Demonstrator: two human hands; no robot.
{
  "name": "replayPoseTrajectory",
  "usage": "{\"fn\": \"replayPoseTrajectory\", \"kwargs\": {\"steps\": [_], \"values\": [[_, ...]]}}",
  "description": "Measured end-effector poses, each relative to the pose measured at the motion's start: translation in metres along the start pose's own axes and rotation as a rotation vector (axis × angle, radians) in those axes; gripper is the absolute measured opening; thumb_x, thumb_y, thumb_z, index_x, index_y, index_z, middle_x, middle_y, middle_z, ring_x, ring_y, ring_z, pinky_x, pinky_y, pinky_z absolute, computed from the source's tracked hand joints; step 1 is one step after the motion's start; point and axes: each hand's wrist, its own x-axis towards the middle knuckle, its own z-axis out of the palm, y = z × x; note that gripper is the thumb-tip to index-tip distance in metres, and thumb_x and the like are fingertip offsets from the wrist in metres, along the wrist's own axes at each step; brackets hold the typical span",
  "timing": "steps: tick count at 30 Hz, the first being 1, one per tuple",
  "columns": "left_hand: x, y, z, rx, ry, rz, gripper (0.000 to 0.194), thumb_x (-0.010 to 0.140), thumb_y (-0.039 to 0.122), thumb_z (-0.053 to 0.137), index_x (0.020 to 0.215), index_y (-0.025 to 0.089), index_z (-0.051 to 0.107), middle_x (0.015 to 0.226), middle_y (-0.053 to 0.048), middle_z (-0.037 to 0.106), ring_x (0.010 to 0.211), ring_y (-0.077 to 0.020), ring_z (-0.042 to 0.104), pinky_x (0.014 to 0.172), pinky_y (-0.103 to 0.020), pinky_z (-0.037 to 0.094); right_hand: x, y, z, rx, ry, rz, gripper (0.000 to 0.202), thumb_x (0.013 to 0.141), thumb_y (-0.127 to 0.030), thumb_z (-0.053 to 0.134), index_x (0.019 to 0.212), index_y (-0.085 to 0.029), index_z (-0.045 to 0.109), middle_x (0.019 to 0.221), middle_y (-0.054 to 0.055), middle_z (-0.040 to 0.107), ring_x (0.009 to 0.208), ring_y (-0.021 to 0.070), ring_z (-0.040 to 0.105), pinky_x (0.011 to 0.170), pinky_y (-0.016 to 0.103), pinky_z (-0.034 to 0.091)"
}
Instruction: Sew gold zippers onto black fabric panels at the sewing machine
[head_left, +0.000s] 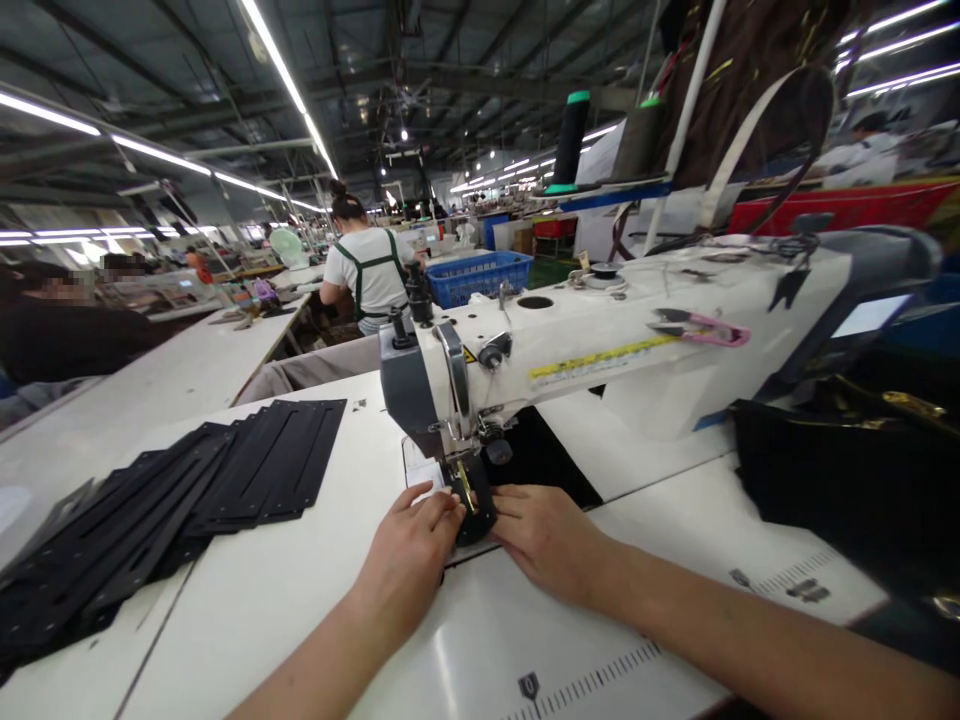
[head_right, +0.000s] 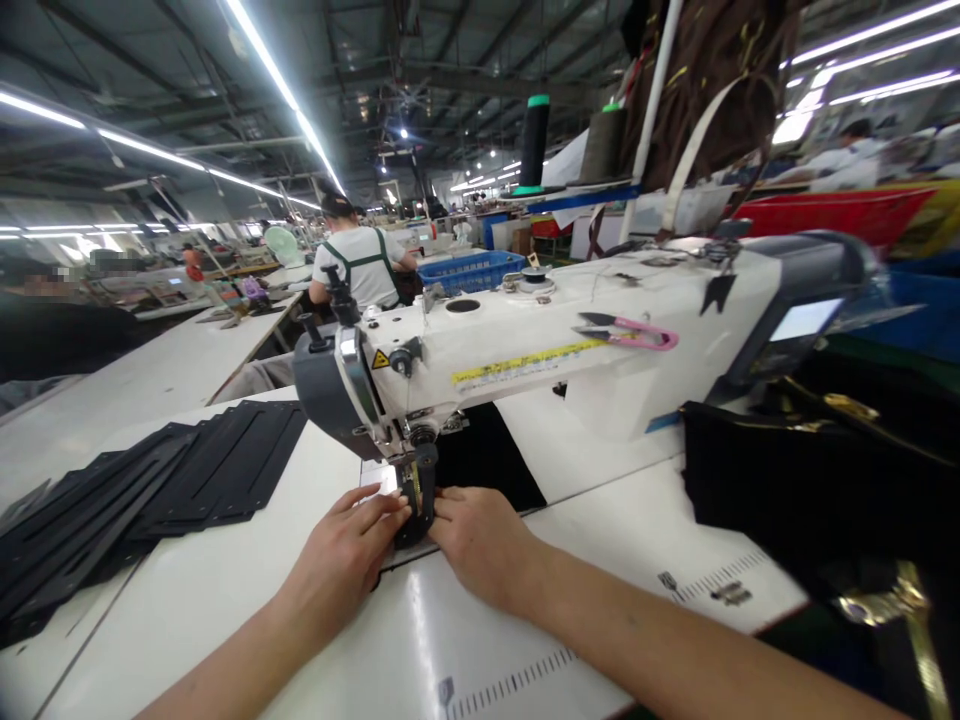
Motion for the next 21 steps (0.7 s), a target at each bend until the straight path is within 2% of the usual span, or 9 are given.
{"fn": "replayPoseTrajectory", "kwargs": {"steps": [7,11,16,21], "values": [[0.006,-0.011,0.006,-0.043,0.000,-0.072,0.015,0.082,0.008,0.048,0.091,0.013,0.058,0.083,-0.007,0.059,0.086,-0.0203,0.058,0.082,-0.036,0.049,0.010,0.015,0.009,0.050,0.124,-0.031,0.021,0.081,-0.005,0.047,0.087,-0.016,0.065,0.095,0.006,0.066,0.095,0.0187,0.059,0.086,0.031,0.047],[0.007,-0.016,0.008,-0.049,0.035,-0.076,0.013,0.084,0.010,0.047,0.090,0.014,0.058,0.084,-0.008,0.059,0.087,-0.0209,0.058,0.081,-0.036,0.051,0.011,0.017,0.013,0.019,0.143,0.012,0.019,0.083,-0.008,0.047,0.086,-0.016,0.064,0.089,0.008,0.066,0.087,0.0190,0.061,0.079,0.031,0.050],[0.002,-0.013,0.007,-0.088,0.108,-0.023,0.020,0.089,0.012,0.039,0.096,0.015,0.057,0.090,-0.009,0.062,0.094,-0.0212,0.058,0.084,-0.036,0.051,0.010,0.014,0.014,-0.016,0.194,0.015,0.022,0.083,-0.006,0.044,0.084,-0.014,0.064,0.084,0.009,0.064,0.083,0.0210,0.060,0.074,0.032,0.052],[0.003,-0.012,0.010,-0.098,0.097,-0.060,0.018,0.088,0.013,0.042,0.095,0.016,0.058,0.089,-0.008,0.061,0.092,-0.0219,0.058,0.082,-0.037,0.052,0.011,0.015,0.014,-0.032,0.183,0.006,0.021,0.082,-0.005,0.044,0.080,-0.013,0.064,0.082,0.009,0.064,0.079,0.0204,0.060,0.072,0.031,0.052]]}}
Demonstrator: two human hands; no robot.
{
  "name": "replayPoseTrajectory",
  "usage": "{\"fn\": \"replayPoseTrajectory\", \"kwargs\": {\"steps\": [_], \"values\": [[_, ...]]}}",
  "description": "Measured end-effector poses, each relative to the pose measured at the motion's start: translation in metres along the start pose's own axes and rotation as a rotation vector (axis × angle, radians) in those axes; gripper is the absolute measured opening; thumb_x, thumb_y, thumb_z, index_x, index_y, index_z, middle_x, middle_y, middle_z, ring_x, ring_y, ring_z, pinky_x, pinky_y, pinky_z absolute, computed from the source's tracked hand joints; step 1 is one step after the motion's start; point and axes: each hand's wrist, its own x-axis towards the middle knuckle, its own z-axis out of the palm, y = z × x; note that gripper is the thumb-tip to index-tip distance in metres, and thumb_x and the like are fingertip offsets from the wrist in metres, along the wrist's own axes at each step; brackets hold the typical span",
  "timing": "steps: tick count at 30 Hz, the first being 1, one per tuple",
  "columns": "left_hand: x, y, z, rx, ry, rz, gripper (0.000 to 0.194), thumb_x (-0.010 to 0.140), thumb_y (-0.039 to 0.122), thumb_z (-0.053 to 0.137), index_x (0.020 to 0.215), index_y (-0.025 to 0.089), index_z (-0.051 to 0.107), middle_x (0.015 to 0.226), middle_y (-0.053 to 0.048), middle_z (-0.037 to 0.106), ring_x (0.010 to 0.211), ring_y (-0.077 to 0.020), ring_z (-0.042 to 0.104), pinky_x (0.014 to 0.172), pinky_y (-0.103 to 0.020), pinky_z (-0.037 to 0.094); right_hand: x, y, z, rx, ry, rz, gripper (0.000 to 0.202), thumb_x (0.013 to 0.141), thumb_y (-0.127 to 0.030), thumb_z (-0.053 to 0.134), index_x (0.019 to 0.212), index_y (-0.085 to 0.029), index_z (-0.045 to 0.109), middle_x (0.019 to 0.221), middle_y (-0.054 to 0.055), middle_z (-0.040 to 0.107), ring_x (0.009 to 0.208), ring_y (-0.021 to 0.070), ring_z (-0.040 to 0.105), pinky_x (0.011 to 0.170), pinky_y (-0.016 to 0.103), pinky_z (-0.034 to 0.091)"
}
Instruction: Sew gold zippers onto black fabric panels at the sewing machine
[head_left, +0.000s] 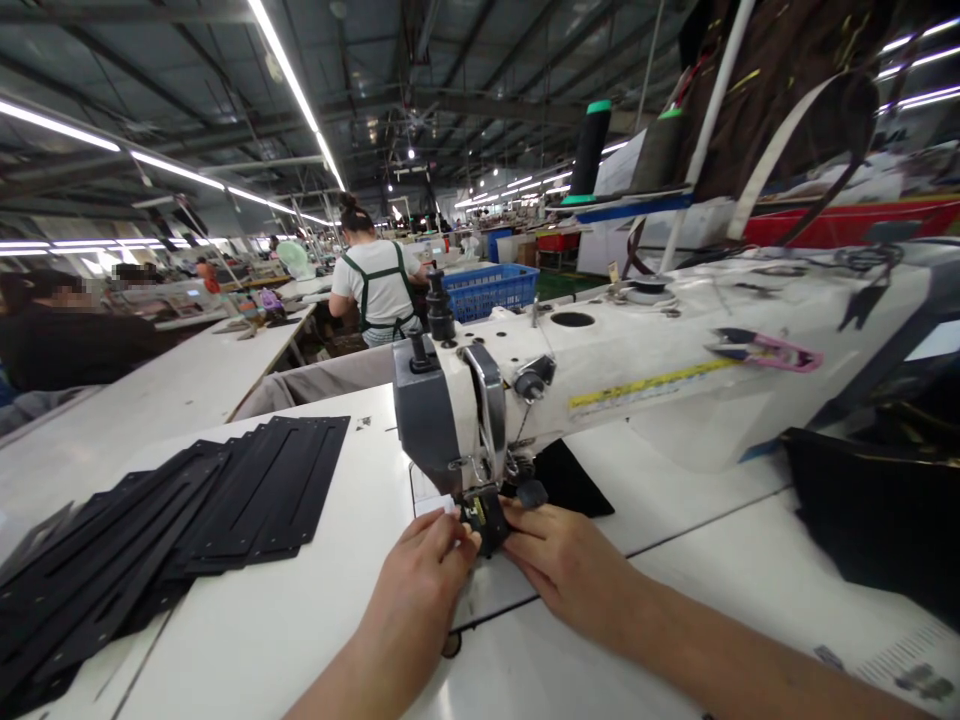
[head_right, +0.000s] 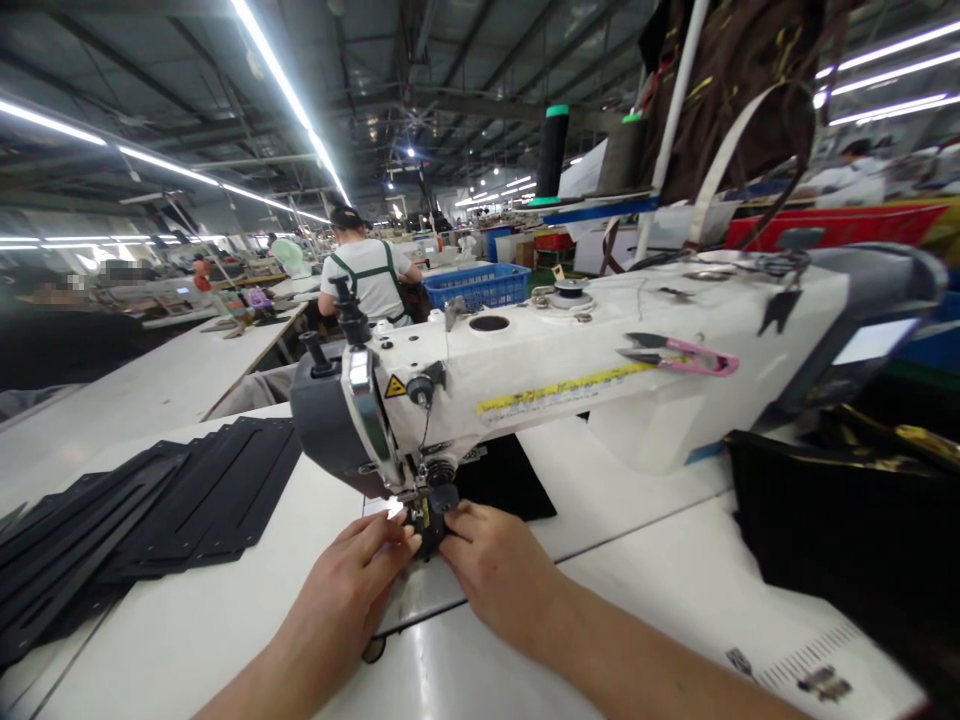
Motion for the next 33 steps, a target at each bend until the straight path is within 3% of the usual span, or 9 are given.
{"fn": "replayPoseTrajectory", "kwargs": {"steps": [13,33], "values": [[0.0004,-0.0053,0.0056,-0.011,-0.047,-0.054,0.016,0.087,0.013,0.045,0.096,0.015,0.059,0.092,-0.009,0.058,0.093,-0.0211,0.055,0.083,-0.035,0.050,0.0016,0.0067,0.0023,0.054,0.001,0.031,0.021,0.083,-0.007,0.044,0.084,-0.013,0.064,0.091,0.009,0.065,0.090,0.0205,0.059,0.086,0.035,0.047],[0.0039,-0.0090,0.0031,0.008,-0.062,-0.091,0.015,0.081,0.008,0.052,0.088,0.016,0.063,0.089,-0.006,0.061,0.084,-0.0196,0.059,0.076,-0.032,0.052,0.0052,0.0071,0.0007,0.085,-0.007,0.003,0.025,0.086,-0.010,0.040,0.094,-0.012,0.063,0.099,0.012,0.064,0.095,0.0217,0.057,0.087,0.035,0.046]]}}
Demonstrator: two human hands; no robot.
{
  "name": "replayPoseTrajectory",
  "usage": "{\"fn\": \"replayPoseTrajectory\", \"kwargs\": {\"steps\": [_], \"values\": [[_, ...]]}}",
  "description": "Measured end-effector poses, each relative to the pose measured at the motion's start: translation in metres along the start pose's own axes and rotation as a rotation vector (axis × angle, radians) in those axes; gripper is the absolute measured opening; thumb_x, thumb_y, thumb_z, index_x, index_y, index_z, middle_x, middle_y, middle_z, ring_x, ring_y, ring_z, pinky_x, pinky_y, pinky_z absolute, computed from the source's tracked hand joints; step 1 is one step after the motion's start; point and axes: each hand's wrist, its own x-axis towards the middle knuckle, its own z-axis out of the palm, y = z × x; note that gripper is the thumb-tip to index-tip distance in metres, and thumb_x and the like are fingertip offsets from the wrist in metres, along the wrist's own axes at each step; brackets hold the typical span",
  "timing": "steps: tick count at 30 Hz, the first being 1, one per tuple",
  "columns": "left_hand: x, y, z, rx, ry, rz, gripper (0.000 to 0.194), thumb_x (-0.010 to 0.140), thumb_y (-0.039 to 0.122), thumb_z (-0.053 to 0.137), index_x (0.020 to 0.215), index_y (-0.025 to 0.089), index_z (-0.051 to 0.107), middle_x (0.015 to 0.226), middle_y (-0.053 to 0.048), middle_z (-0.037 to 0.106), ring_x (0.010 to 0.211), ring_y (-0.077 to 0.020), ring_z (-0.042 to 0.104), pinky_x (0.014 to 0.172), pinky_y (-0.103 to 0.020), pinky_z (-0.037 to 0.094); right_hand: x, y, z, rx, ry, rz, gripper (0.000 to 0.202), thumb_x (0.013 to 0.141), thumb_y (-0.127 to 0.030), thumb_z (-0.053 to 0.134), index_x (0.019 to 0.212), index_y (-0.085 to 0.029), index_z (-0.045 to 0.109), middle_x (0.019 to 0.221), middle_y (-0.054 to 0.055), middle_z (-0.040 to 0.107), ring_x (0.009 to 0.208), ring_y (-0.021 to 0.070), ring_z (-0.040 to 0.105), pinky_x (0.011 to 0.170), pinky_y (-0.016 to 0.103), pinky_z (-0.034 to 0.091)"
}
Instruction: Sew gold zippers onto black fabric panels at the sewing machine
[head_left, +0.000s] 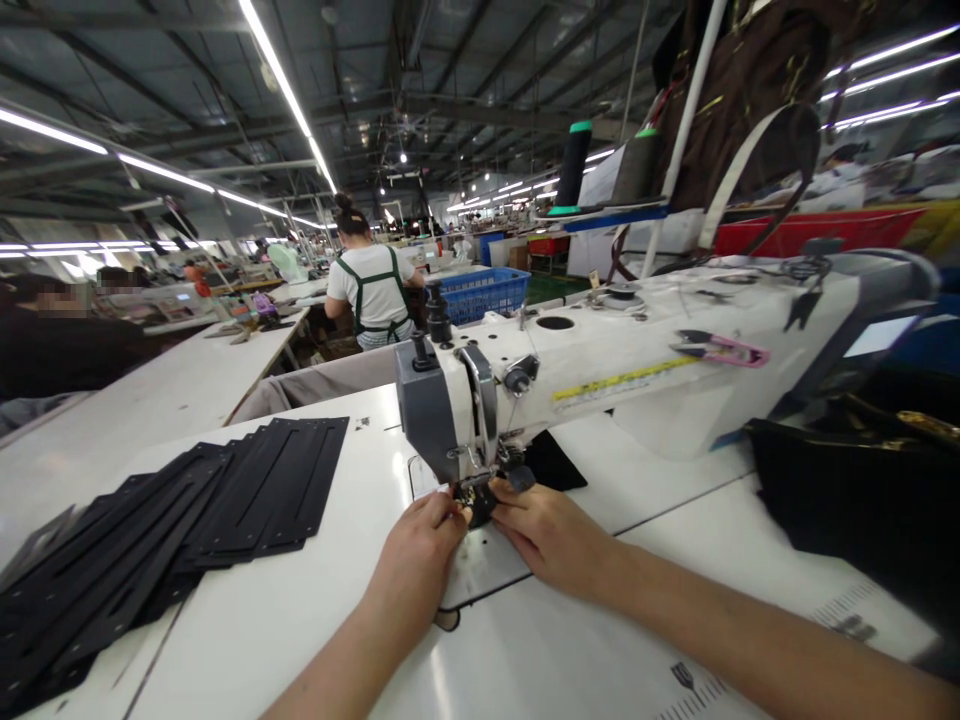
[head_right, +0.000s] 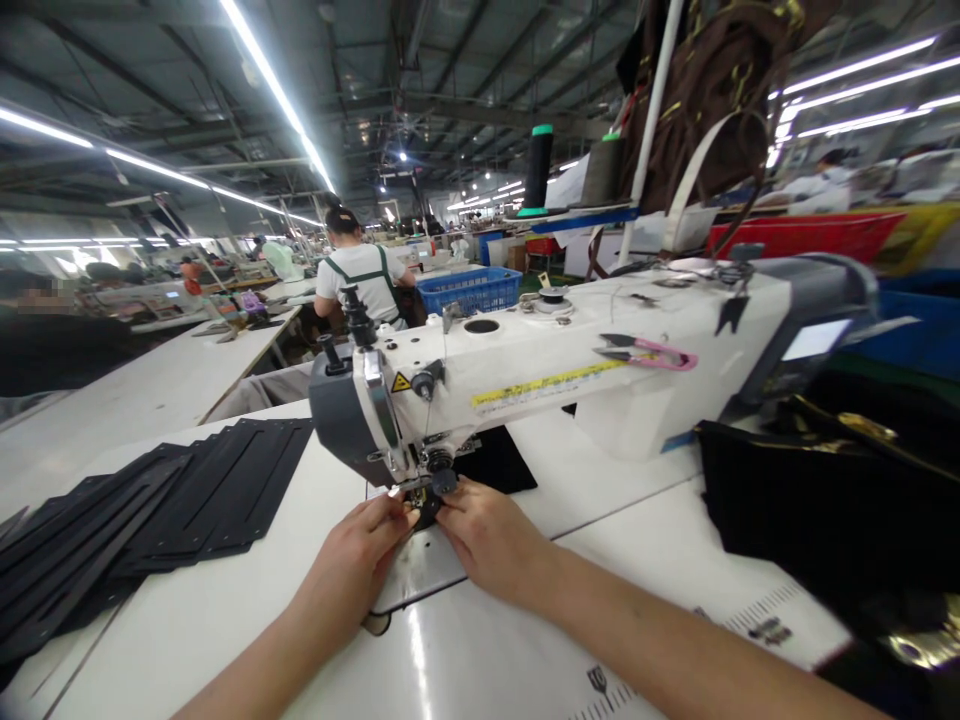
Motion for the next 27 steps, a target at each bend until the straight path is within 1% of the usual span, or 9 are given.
{"fn": "replayPoseTrajectory", "kwargs": {"steps": [4,8,12,15,19,21,23,25,27], "values": [[-0.001,-0.002,0.000,-0.027,0.030,-0.004,0.017,0.082,0.008,0.051,0.087,0.017,0.064,0.087,-0.006,0.062,0.082,-0.0189,0.060,0.075,-0.032,0.052,0.000,0.001,0.000,-0.025,-0.031,0.010,0.025,0.086,-0.011,0.039,0.094,-0.012,0.063,0.101,0.012,0.063,0.094,0.0215,0.058,0.085,0.034,0.047],[-0.001,-0.004,0.001,-0.039,0.019,-0.009,0.017,0.082,0.007,0.050,0.084,0.016,0.065,0.085,-0.006,0.062,0.081,-0.0186,0.060,0.076,-0.031,0.052,0.000,0.003,-0.001,-0.028,-0.062,0.020,0.024,0.086,-0.012,0.039,0.093,-0.013,0.062,0.099,0.011,0.063,0.094,0.0222,0.057,0.085,0.035,0.047],[-0.001,-0.004,0.001,-0.043,0.022,-0.014,0.016,0.082,0.008,0.051,0.085,0.017,0.065,0.085,-0.006,0.063,0.083,-0.0188,0.060,0.077,-0.031,0.051,-0.001,0.002,0.001,-0.021,-0.053,0.021,0.024,0.087,-0.013,0.039,0.093,-0.014,0.062,0.100,0.010,0.063,0.094,0.0213,0.057,0.085,0.034,0.046],[-0.002,-0.003,0.002,-0.052,0.044,-0.010,0.017,0.081,0.007,0.051,0.085,0.016,0.065,0.086,-0.006,0.063,0.083,-0.0191,0.060,0.078,-0.032,0.051,-0.002,0.001,0.003,-0.017,-0.042,0.035,0.023,0.087,-0.013,0.039,0.088,-0.015,0.062,0.096,0.009,0.063,0.093,0.0206,0.057,0.085,0.033,0.045],[-0.001,-0.007,0.004,-0.037,0.055,-0.006,0.018,0.080,0.006,0.052,0.086,0.017,0.065,0.089,-0.006,0.064,0.082,-0.0193,0.061,0.077,-0.032,0.052,0.000,0.003,-0.001,-0.016,-0.090,0.042,0.022,0.087,-0.012,0.040,0.091,-0.016,0.061,0.100,0.007,0.062,0.094,0.0174,0.056,0.086,0.029,0.044],[-0.001,-0.009,0.003,-0.012,0.065,0.008,0.017,0.079,0.005,0.053,0.086,0.017,0.064,0.088,-0.006,0.064,0.083,-0.0197,0.061,0.076,-0.033,0.052,0.002,0.006,-0.009,-0.120,-0.151,0.083,0.019,0.086,-0.015,0.045,0.098,-0.017,0.059,0.106,0.006,0.060,0.099,0.0167,0.053,0.089,0.028,0.042],[-0.001,-0.006,-0.001,0.025,0.076,0.025,0.016,0.079,0.005,0.053,0.085,0.015,0.063,0.086,-0.007,0.064,0.083,-0.0206,0.061,0.076,-0.034,0.052,0.001,0.008,-0.019,-0.296,-0.185,0.187,0.019,0.084,-0.017,0.050,0.101,-0.014,0.058,0.107,0.010,0.059,0.102,0.0209,0.051,0.090,0.033,0.041],[-0.003,0.004,-0.009,0.057,0.071,0.056,0.016,0.080,0.004,0.051,0.085,0.015,0.062,0.085,-0.008,0.063,0.083,-0.0214,0.060,0.077,-0.037,0.051,-0.004,0.004,-0.026,-0.436,-0.186,0.290,0.015,0.079,-0.012,0.051,0.092,-0.010,0.059,0.098,0.015,0.059,0.096,0.0272,0.052,0.082,0.041,0.044],[-0.005,0.022,-0.016,0.064,0.042,0.088,0.016,0.080,0.007,0.052,0.091,0.014,0.060,0.091,-0.009,0.063,0.088,-0.0235,0.059,0.081,-0.042,0.049,-0.014,-0.009,-0.027,-0.475,-0.200,0.308,0.013,0.074,-0.003,0.049,0.079,-0.010,0.060,0.086,0.015,0.059,0.084,0.0284,0.054,0.072,0.043,0.046]]}}
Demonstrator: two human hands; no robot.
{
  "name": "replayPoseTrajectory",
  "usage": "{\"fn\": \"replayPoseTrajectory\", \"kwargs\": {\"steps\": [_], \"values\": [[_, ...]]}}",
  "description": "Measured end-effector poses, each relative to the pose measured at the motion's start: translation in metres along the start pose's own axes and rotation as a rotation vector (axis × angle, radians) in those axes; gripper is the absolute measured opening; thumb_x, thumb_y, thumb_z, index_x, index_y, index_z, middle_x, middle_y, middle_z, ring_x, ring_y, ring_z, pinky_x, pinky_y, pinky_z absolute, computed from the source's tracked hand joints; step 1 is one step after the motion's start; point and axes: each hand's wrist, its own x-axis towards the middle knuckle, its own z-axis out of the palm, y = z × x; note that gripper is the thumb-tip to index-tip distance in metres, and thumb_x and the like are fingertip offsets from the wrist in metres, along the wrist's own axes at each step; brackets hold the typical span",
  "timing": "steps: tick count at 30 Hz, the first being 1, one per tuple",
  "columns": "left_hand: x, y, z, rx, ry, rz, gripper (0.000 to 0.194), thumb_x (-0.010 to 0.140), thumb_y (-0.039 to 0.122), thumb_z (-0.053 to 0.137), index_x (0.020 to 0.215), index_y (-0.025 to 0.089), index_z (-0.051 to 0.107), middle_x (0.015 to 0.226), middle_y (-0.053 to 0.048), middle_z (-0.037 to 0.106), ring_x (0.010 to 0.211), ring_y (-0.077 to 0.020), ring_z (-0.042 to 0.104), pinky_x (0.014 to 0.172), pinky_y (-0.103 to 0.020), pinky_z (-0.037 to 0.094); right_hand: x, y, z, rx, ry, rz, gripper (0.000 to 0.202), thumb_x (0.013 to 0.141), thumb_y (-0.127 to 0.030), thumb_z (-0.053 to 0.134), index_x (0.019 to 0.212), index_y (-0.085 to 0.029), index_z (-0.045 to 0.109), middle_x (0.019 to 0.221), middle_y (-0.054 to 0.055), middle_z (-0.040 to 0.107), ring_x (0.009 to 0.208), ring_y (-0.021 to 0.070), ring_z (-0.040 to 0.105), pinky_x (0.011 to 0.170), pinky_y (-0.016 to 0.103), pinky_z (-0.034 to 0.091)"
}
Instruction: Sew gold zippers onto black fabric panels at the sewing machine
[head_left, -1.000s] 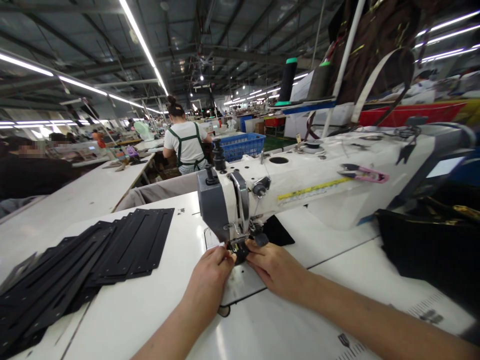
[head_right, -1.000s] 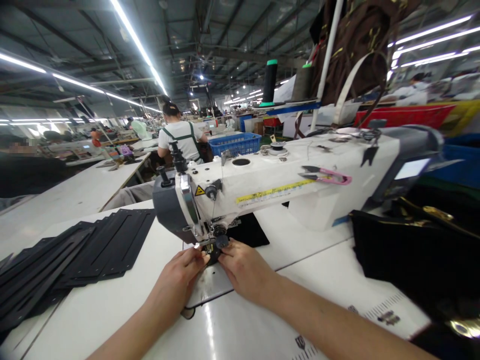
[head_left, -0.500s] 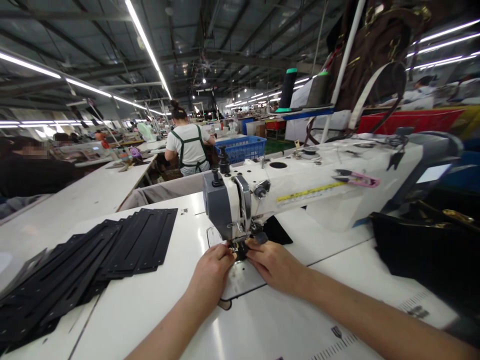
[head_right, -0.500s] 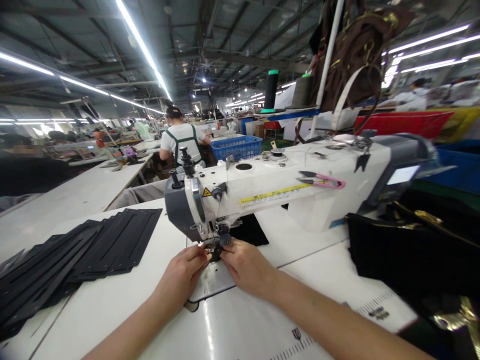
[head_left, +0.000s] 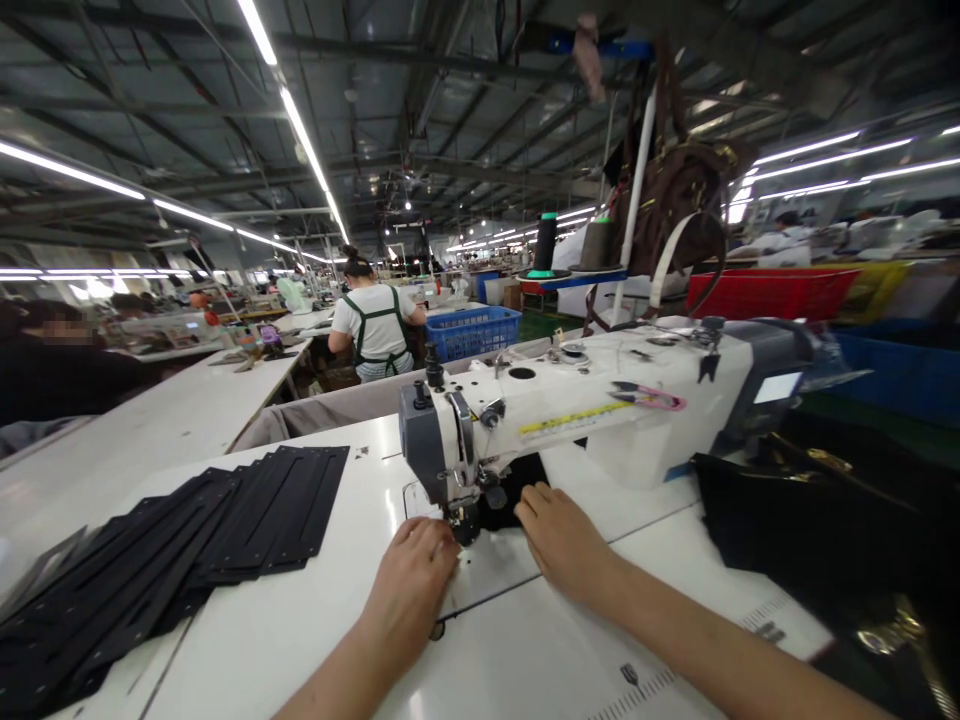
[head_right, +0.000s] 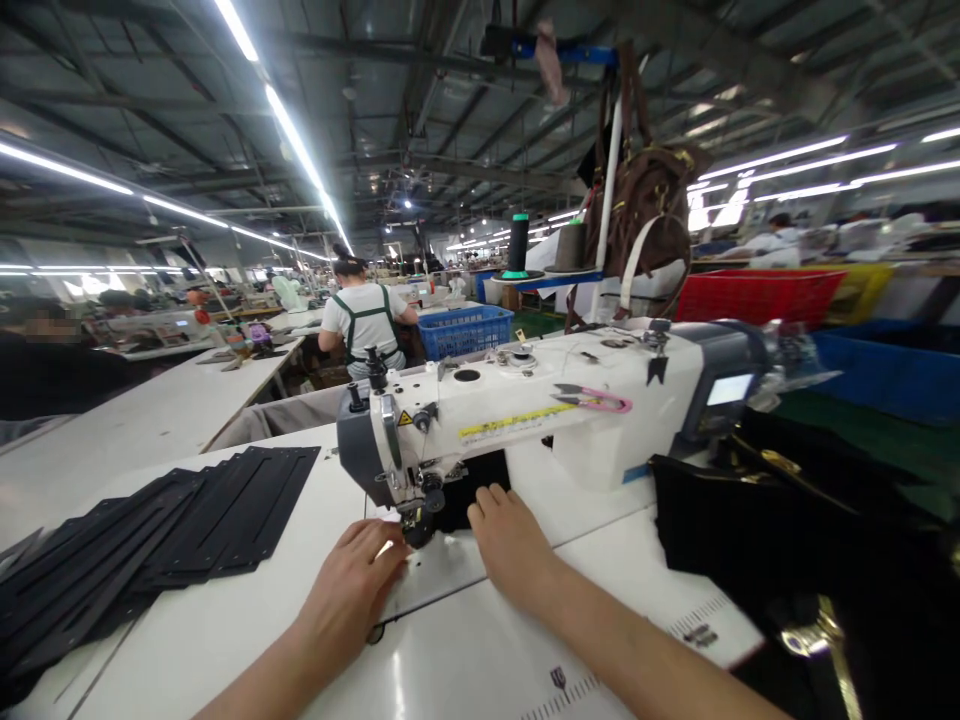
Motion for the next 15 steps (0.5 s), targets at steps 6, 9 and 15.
{"fn": "replayPoseTrajectory", "kwargs": {"steps": [6,9,15], "values": [[0.002,0.043,-0.001,-0.136,-0.182,0.116,0.049,0.077,0.014,0.058,0.124,0.011,0.042,0.122,-0.013,0.055,0.112,-0.0245,0.051,0.100,-0.042,0.037,-0.051,-0.040,-0.008,0.246,0.076,-0.079,0.021,0.077,-0.007,0.046,0.094,-0.014,0.058,0.089,0.010,0.060,0.081,0.0225,0.057,0.070,0.034,0.047],[0.004,0.040,0.002,-0.191,-0.205,0.060,0.028,0.083,0.010,0.048,0.110,0.013,0.054,0.108,-0.011,0.063,0.098,-0.0226,0.059,0.090,-0.037,0.045,-0.071,-0.036,-0.027,0.495,0.031,0.113,0.015,0.086,-0.020,0.042,0.081,-0.017,0.056,0.080,0.006,0.060,0.074,0.0187,0.058,0.065,0.030,0.045],[0.010,0.041,-0.014,-0.652,-0.118,-0.461,0.014,0.084,0.026,0.050,0.086,0.019,0.062,0.080,-0.001,0.066,0.076,-0.0171,0.061,0.070,-0.026,0.047,-0.087,-0.025,-0.051,1.436,-0.569,0.696,0.043,0.080,-0.057,0.048,0.080,-0.014,0.054,0.073,0.008,0.066,0.059,0.0169,0.063,0.047,0.023,0.042]]}}
